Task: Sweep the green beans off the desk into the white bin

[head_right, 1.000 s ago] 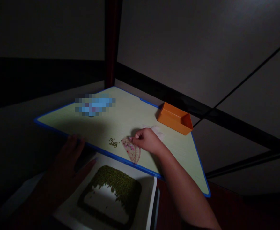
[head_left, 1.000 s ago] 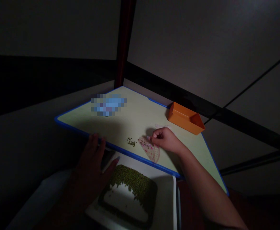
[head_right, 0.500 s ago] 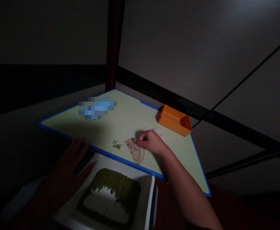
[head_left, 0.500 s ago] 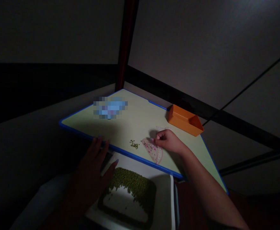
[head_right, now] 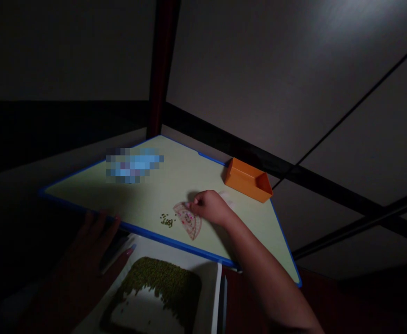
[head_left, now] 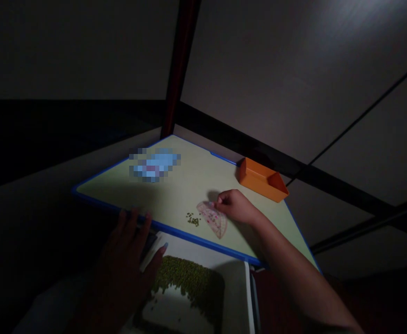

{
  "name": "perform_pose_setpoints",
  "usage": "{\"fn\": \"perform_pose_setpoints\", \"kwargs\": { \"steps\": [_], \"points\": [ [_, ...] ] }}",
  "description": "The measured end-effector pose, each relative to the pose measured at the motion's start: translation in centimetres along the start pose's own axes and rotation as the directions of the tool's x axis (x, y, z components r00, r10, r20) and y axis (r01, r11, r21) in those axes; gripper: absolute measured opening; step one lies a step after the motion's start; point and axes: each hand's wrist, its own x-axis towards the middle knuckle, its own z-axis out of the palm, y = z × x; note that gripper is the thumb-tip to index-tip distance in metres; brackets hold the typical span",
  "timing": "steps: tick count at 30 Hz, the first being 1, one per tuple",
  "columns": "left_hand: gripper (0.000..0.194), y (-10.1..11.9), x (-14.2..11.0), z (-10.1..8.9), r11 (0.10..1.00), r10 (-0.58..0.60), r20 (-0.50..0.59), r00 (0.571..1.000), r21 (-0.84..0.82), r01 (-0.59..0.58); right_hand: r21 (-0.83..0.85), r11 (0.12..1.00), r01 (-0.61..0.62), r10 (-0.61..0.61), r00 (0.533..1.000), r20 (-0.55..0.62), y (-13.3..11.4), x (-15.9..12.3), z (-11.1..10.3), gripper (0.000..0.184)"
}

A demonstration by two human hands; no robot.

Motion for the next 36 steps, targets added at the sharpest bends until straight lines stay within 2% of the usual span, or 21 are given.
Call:
{"fn": "perform_pose_setpoints", "kwargs": {
  "steps": [10,14,19,24,31,36],
  "points": [
    [0.073,0.0,0.1,-0.7,0.997,-0.025,0.07,0.997,-0.071,0.03,-0.109,0.992,0.066,-0.063,0.997,0.037,-2.3,3.2,0.4,0.027],
    [0.07,0.0,0.1,-0.9,0.996,-0.039,0.095,0.995,-0.081,0.047,-0.058,0.994,0.096,-0.09,0.992,0.086,-2.7,3.6,1.0,0.026],
    [0.069,0.2,0.3,-1.0,0.995,-0.045,0.071,0.996,-0.091,0.052,0.02,0.99,0.137,-0.139,0.979,0.149,-2.7,3.4,1.5,0.027],
    [0.069,0.3,0.3,-1.2,0.992,-0.075,0.092,0.993,-0.095,0.084,0.104,0.978,0.182,-0.197,0.968,0.156,-2.5,3.4,1.5,0.028],
    [0.069,0.6,0.2,-1.4,0.992,-0.068,0.076,0.995,-0.097,0.075,0.363,0.93,0.063,-0.145,0.968,0.203,-1.5,2.4,0.2,0.035],
    [0.07,0.6,0.2,-1.4,0.992,-0.069,0.084,0.994,-0.101,0.078,0.361,0.932,0.038,-0.144,0.951,0.273,-1.1,1.2,-0.3,0.037]
  ]
}}
